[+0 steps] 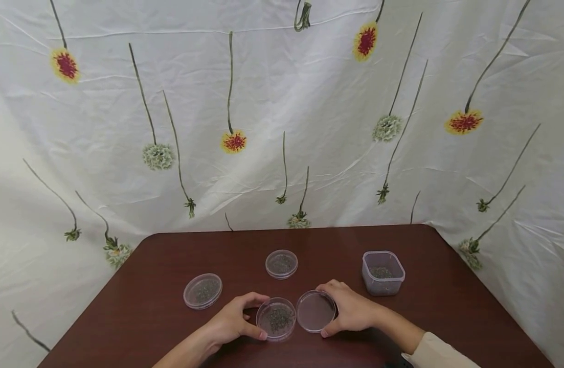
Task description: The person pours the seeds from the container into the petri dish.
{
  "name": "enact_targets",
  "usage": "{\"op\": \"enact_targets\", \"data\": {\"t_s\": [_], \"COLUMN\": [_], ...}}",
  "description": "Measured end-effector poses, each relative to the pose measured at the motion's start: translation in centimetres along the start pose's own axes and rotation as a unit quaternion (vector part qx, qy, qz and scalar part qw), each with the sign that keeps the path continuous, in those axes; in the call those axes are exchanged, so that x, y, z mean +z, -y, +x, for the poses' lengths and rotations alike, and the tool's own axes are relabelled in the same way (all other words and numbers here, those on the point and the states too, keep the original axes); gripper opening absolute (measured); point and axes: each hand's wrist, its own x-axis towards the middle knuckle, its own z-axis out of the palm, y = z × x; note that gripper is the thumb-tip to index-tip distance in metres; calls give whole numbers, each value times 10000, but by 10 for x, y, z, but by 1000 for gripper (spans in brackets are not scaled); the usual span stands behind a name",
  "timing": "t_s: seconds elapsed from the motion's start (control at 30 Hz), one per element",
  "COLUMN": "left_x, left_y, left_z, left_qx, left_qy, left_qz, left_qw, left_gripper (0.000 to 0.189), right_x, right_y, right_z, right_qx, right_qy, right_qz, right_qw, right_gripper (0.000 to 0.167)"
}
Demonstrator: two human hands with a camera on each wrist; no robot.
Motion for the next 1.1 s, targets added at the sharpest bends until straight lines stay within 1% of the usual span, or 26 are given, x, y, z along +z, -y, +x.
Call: {"op": "enact_targets", "data": {"t_s": [0.1, 0.17, 0.33, 0.43, 0.53, 0.7, 0.77, 1.0, 1.1], "left_x": [1, 1, 2, 3, 3, 2, 2, 0, 0], "left_y": [1, 1, 2, 1, 0, -2, -3, -3, -2], "left_z": [0, 0, 0, -1, -1, -2, -2, -3, -3], "left_qx": [0, 3, 17, 9, 0, 45, 70, -70, -70], "left_qy": [-12, -25, -19, -24, -53, -77, -74, -19, 1], "left_qz": [11, 2, -66, -115, -110, -49, -39, -52, -72], "left_qw": [10000, 10000, 10000, 9999, 9999, 9999, 9999, 10000, 9999], "left_gripper": [72, 72, 72, 72, 71, 71, 71, 72, 72], "right_x": [-2, -3, -1, 1, 3, 4, 4, 10, 14], "right_y": [1, 3, 7, 9, 11, 17, 19, 33, 39], "right_z": [2, 6, 17, 22, 25, 30, 32, 41, 45], "right_qx": [-77, -199, -376, -366, -384, -478, -451, -277, -225], "right_qy": [-83, -88, 58, 118, 84, 61, 103, 256, 355], "right_qz": [377, 765, 1628, 1855, 2004, 2085, 2115, 2495, 2481], "right_qw": [9992, 9968, 9859, 9819, 9789, 9768, 9763, 9676, 9678], "right_gripper": [88, 87, 81, 82, 81, 81, 81, 84, 86]}}
